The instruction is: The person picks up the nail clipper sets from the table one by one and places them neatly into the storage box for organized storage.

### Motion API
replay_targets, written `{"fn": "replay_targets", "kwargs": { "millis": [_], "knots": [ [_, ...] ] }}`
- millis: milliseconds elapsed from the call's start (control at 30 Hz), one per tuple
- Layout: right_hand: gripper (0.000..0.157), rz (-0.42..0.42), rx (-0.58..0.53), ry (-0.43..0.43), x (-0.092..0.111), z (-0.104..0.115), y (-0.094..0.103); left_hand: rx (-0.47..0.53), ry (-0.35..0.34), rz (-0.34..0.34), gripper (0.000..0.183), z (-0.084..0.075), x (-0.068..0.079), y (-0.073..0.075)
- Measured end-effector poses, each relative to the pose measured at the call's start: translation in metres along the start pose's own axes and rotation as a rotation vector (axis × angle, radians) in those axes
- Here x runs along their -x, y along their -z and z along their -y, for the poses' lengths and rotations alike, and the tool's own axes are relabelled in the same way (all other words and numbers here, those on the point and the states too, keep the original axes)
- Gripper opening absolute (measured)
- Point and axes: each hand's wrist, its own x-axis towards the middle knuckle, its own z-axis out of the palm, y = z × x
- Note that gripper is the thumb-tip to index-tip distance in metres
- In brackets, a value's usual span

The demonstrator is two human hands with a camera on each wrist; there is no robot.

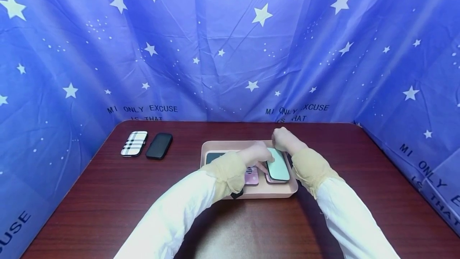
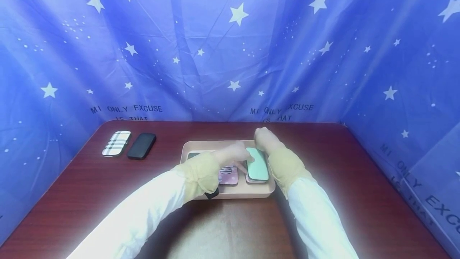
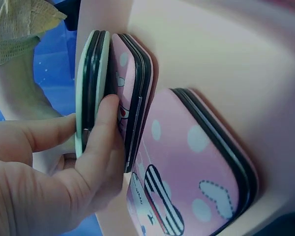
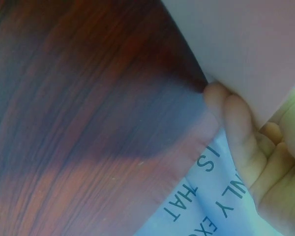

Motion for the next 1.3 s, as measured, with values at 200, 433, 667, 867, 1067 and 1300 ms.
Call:
{"fn": "replay_targets", "kwargs": {
  "millis": [200,433,667,867,1067,1300],
  "knots": [
    [0.018,-0.022,0.003,0.028,-0.001,-0.003,-0.001,-0.127,0.034,-0.069,0.015,-0.003,0.0,-0.003],
    [0.016,-0.033,0.027,0.043,-0.002,-0.006,-0.002,-0.542,0.055,-0.139,0.012,-0.009,-0.006,-0.007],
    [0.016,-0.027,0.038,0.06,-0.003,-0.007,-0.004,-0.66,0.003,-0.182,0.004,-0.007,-0.005,-0.008],
    [0.016,-0.027,0.032,0.08,-0.002,-0.008,-0.003,-0.539,-0.021,-0.142,0.01,-0.01,0.003,0.001],
    [0.017,-0.025,0.014,0.059,-0.001,-0.006,-0.002,-0.385,-0.007,-0.086,0.037,-0.013,0.018,0.007],
    [0.018,-0.019,0.004,0.028,-0.002,-0.006,-0.005,-0.335,-0.032,-0.01,0.064,-0.01,0.037,0.011]
  ]
}}
